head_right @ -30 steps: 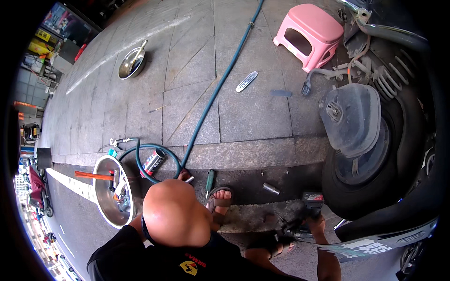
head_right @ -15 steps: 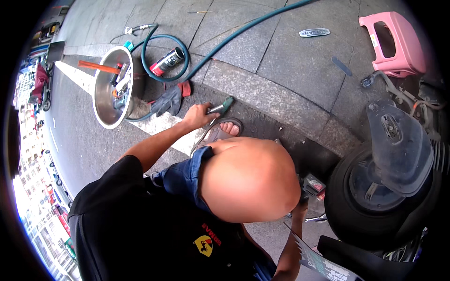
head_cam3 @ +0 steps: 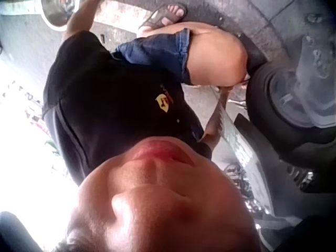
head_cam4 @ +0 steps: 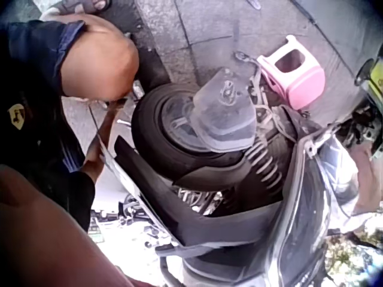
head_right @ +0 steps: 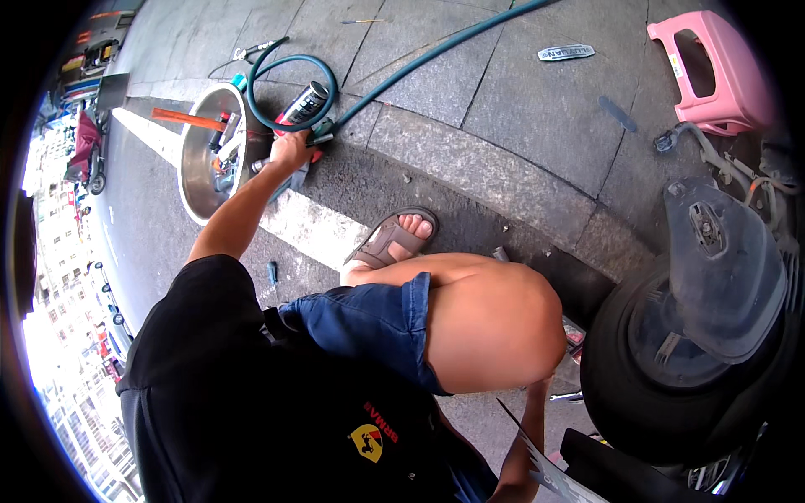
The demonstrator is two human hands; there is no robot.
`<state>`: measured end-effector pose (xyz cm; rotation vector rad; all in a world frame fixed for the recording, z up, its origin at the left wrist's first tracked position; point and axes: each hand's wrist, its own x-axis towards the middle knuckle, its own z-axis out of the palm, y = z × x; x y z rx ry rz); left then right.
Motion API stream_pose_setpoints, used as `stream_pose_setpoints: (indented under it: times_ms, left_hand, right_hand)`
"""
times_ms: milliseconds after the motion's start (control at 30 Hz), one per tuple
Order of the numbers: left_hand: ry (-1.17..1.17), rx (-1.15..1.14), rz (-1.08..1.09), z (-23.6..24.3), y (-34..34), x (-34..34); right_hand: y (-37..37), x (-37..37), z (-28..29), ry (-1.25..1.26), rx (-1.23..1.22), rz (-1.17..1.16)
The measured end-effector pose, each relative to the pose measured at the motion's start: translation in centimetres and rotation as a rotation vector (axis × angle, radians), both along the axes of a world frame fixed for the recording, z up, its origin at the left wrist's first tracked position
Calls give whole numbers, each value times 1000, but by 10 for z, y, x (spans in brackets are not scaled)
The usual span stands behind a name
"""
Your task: The person removes a plastic cover from a scooter, uses an impact wrench and a manual socket tool to loosen components near the rear wheel, and applies spray from a can to the underside of the vehicle.
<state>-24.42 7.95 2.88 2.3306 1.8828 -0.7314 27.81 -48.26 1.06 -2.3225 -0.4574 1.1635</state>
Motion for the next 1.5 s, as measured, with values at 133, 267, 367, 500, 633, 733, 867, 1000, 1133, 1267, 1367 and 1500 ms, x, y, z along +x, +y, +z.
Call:
stream_pose_setpoints:
  times_ms: [133,267,367,500,633,733,867,1000,1133,1267,1367,1500]
  left_hand:
    - [-61,127,237,-16,31,-3]
    - [-490,3,251,0,10,39]
    - [-588,-291,314,21,-40,49]
    - [-727,-447,223,22,-59,129]
    - [-567,-425,-32,-17,-64,177]
    - [-480,-407,-120,-43,-66,158]
    - [-615,-418,-272,-25,-68,153]
    - [-703,-451,-282,-12,-70,178]
    - [-1198,-972,54,14,-56,252]
    - [-1194,-1085,-171,133,-27,335]
    - [-1104,-1156,-342,189,-33,380]
    - [-996,-1074,-379,252,-44,401]
  right_hand:
    - [-6,3,-15,-9,22,41]
    - [-18,8,-15,23,-113,-60]
    - [-16,-11,-15,-129,-5,-114]
    - [8,-38,-10,-356,-91,-250]
    - [38,-53,16,-546,-135,-168]
    - [60,-62,19,-770,-114,-110]
    - [140,-83,65,-588,51,-46]
    - [210,-119,56,-368,152,-126]
    - [314,-131,62,-205,562,-47]
    - [382,-118,119,-58,961,-473]
    - [360,-87,157,-253,1035,-425]
    - [353,-79,193,-372,1175,-360]
